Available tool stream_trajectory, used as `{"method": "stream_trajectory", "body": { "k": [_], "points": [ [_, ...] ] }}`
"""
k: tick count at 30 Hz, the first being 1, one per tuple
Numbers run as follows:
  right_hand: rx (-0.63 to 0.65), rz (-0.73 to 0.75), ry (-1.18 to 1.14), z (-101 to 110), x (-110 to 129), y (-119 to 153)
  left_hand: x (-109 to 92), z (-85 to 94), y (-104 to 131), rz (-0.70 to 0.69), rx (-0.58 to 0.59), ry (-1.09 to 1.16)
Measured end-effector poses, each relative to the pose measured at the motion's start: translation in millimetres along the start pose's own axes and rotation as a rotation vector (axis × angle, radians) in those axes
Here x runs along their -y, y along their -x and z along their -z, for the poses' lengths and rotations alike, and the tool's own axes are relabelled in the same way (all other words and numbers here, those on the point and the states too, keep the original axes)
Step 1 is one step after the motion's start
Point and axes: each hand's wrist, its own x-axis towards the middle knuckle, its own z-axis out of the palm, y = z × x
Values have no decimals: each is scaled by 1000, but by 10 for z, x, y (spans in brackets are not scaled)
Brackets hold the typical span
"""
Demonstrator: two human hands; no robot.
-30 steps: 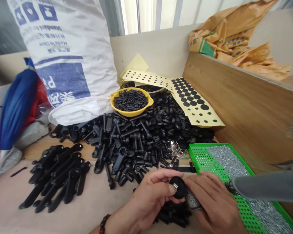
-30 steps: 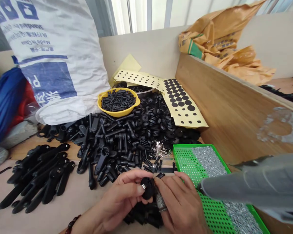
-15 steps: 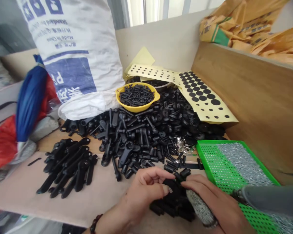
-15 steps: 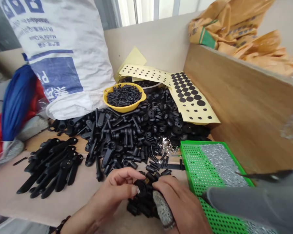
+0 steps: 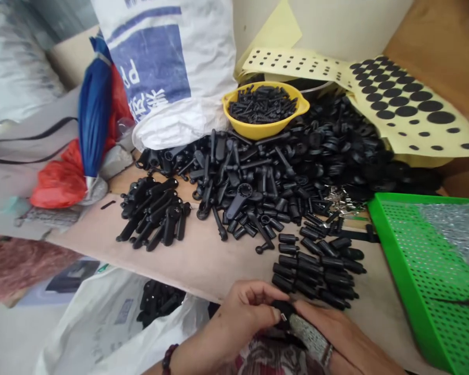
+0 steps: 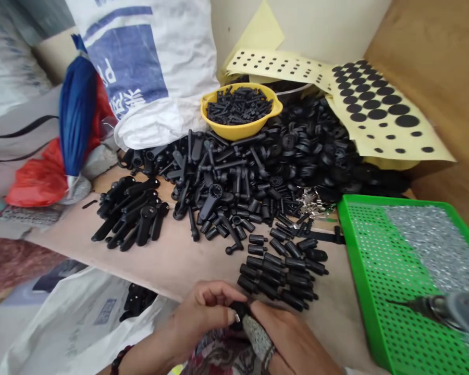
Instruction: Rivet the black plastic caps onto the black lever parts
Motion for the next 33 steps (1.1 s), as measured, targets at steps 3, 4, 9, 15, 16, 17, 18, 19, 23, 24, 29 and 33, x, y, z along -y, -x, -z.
{"method": "stream_trajectory", "body": {
  "k": [3,4,9,15,16,17,18,19,23,24,29,33],
  "points": [
    [121,-147,-42,-77,-35,85,52,-2,-69,22,11,-47],
    [149,-183,-52,-89,-38,92,55,-4,-89,24,15,-59],
    [197,-281,-63,-87,-8,60,29,2,-150,44,3,-120],
    [384,-548,-53,-51,58,7,24,4,-174,45,6,-154],
    [385,-553,-50,-49,68,-3,26,1,-174,38,-1,-165],
    [380,-549,-43,-46,78,-13,28,-3,-174,33,-7,-177],
    [373,-540,-35,-39,88,-21,30,-8,-171,31,-10,-185],
    [367,-522,-27,-27,98,-25,31,-12,-166,28,-11,-189],
    [309,-352,19,107,130,5,17,-32,-123,-19,-10,-169],
    [283,-283,53,156,135,17,2,-42,-110,-34,-16,-168],
    [146,12,439,298,149,-32,-155,-178,-111,-135,-5,-259],
    [43,-3,707,314,99,-149,-289,-371,-196,-307,46,-460]
  ]
}}
